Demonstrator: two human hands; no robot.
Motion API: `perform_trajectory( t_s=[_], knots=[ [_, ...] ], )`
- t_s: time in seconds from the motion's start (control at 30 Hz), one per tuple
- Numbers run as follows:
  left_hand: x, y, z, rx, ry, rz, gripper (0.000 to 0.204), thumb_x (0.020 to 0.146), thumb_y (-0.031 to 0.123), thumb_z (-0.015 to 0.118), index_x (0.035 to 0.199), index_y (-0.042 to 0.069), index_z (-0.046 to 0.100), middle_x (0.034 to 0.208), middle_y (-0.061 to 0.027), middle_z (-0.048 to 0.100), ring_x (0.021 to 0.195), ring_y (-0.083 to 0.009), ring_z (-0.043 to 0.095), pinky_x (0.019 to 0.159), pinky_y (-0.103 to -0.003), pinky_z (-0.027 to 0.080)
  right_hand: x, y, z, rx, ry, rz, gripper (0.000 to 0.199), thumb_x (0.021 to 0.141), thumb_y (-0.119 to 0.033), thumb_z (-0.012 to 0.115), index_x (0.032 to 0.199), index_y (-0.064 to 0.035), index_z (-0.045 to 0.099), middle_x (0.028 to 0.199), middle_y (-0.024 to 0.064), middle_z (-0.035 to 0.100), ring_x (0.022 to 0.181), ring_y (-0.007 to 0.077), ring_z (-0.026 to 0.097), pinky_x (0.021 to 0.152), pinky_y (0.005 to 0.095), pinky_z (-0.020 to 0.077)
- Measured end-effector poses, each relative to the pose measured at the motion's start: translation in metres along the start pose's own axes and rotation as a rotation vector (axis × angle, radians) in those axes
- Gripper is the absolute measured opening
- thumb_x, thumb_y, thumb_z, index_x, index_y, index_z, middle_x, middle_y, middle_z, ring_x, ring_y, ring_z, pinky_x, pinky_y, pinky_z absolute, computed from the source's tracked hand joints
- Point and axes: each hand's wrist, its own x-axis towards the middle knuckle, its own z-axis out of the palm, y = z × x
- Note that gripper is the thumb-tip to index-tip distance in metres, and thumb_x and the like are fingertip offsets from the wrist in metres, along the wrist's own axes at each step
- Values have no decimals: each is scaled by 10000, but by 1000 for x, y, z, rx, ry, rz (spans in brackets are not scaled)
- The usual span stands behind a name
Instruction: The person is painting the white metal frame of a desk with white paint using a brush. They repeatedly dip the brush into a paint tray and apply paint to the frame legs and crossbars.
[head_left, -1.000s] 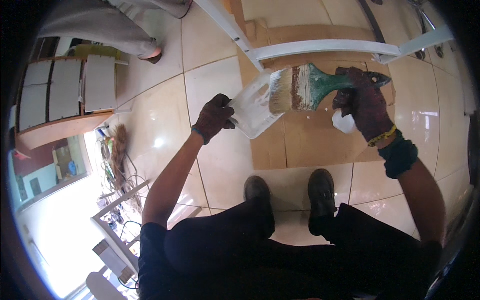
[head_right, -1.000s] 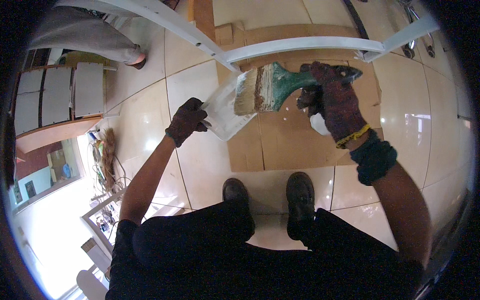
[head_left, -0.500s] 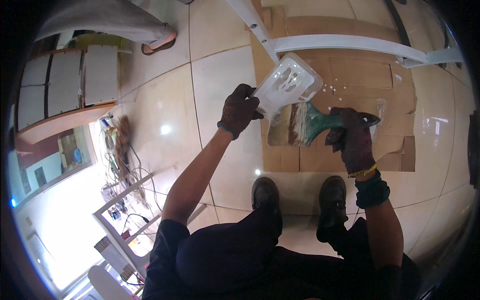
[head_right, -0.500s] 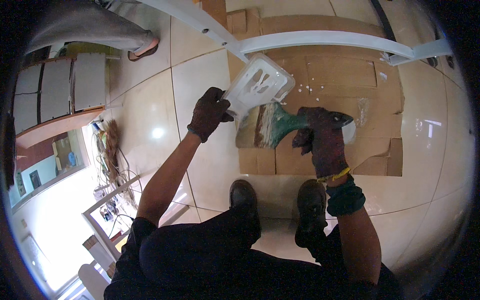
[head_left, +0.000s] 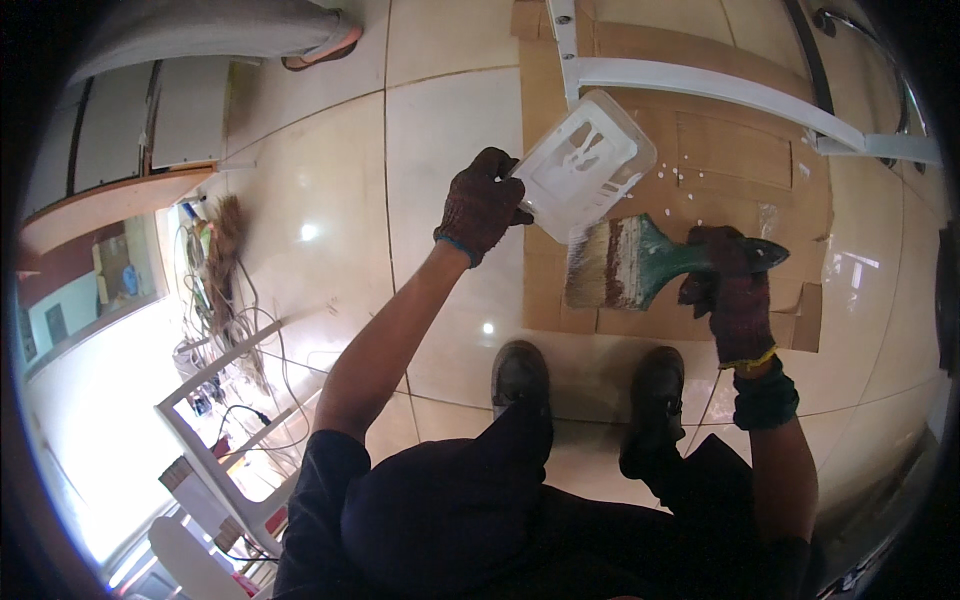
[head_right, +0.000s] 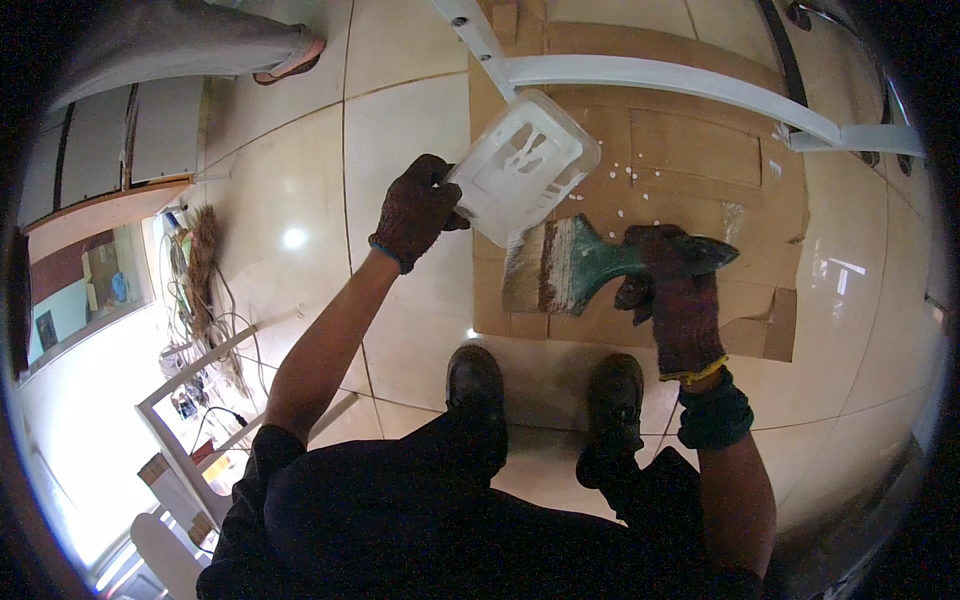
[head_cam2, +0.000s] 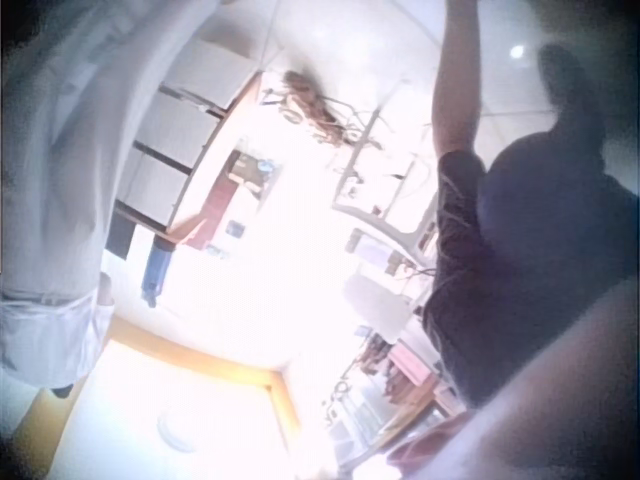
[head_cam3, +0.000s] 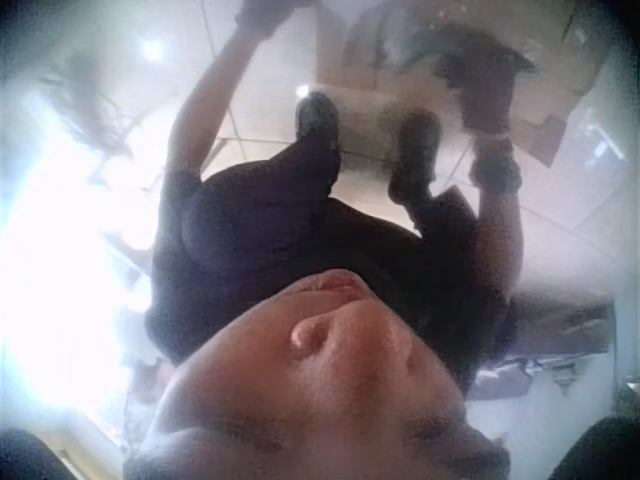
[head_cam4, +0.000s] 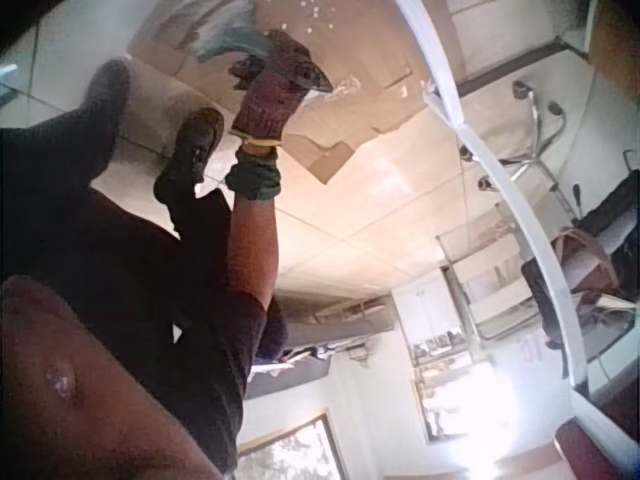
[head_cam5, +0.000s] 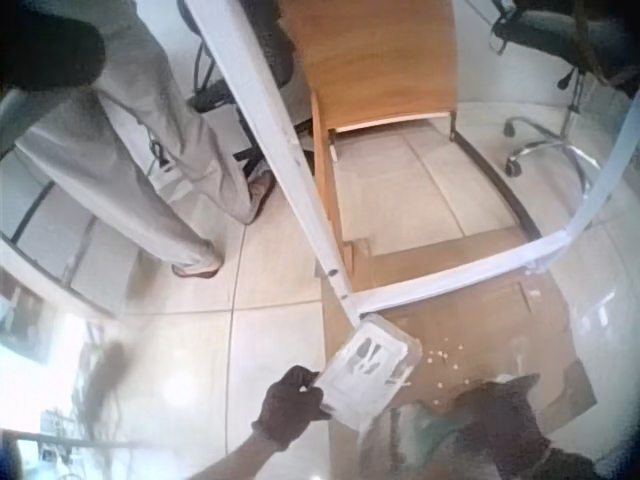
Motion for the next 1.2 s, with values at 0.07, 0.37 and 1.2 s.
perform_trajectory(
  t_s=[0.07, 0.37, 1.2],
  knots=[
    [-3, 2, 0, -19, -10, -19, 254, 814, 84, 556, 1018, -54, 493, 904, -158, 587, 716, -252, 678, 594, -331, 606, 1, -11, -2, -4, 44, -44, 359, 930, -386, 507, 1040, -61, 610, 694, 50, 609, 535, 119, 587, 419, 227, 417],
    [-8, -3, -7, -23, -8, -29, 248, 804, 72, 561, 1018, -43, 508, 935, -153, 580, 756, -244, 675, 585, -332, 603, 10, -17, -24, -38, 138, -126, 348, 924, -362, 510, 1051, -52, 607, 702, 47, 601, 537, 114, 576, 429, 220, 406],
    [-77, -38, -119, 119, 136, -268, 175, 816, 83, 605, 958, 60, 506, 797, -30, 541, 636, -149, 602, 485, -253, 516, 109, 17, 6, 318, 132, -347, 334, 921, -316, 540, 1114, -57, 627, 724, 34, 603, 599, 90, 576, 494, 208, 408]
  ],
)
